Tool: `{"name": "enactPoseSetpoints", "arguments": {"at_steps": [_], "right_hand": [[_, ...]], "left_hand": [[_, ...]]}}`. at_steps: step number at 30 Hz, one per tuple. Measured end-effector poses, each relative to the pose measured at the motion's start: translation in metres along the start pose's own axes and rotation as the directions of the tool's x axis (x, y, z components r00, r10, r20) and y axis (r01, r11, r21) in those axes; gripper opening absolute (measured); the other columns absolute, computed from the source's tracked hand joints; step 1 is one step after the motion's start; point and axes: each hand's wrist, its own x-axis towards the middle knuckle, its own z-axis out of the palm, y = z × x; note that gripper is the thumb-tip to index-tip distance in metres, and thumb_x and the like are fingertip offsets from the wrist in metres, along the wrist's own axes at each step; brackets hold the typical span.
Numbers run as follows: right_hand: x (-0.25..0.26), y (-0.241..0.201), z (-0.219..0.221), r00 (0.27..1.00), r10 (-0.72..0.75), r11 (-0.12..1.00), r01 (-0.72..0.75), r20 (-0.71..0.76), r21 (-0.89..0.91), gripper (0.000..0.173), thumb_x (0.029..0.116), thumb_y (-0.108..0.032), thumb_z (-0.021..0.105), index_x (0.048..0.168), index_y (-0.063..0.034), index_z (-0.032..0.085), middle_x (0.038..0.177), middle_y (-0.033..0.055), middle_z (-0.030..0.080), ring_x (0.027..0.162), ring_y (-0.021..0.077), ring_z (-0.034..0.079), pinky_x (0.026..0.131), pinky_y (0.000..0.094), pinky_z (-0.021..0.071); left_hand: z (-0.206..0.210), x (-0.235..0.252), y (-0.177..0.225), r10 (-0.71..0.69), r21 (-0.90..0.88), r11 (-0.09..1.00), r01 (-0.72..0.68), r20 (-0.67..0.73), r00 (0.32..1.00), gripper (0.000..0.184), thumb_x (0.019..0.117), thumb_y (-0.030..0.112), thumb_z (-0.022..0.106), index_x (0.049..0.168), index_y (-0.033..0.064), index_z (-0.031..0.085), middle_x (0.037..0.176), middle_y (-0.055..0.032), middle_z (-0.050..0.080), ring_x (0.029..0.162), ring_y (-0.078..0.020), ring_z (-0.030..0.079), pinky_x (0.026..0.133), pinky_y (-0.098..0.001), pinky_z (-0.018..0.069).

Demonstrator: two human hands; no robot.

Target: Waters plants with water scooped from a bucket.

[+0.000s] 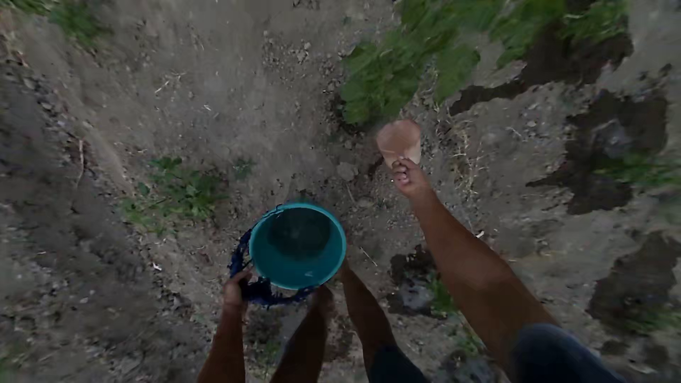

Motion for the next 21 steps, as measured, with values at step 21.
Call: {"name": "enactPoseSetpoints", "arguments": {"at_steps": [21], "right_hand": [[0.177,0.116,-0.183,0.946,-0.068,0.97,0.137,0.318,-0.199,0.022,0.1111,-0.029,0.036,0.105,-0.0192,0.055,0.061,-0.0119,0.053,0.04,-0.0059,0.044,0.037,0.0095,0.039]], "left_hand": [[-0.001,-0.012,0.02,0.028,-0.373,0.914,0.16,0.453,0.891,0.015,0.086,0.009,0.054,0.1,0.0086,0.059,0.067,-0.0006,0.064,0.058,-0.0101,0.063,0.057,-0.0283,0.0571]]}}
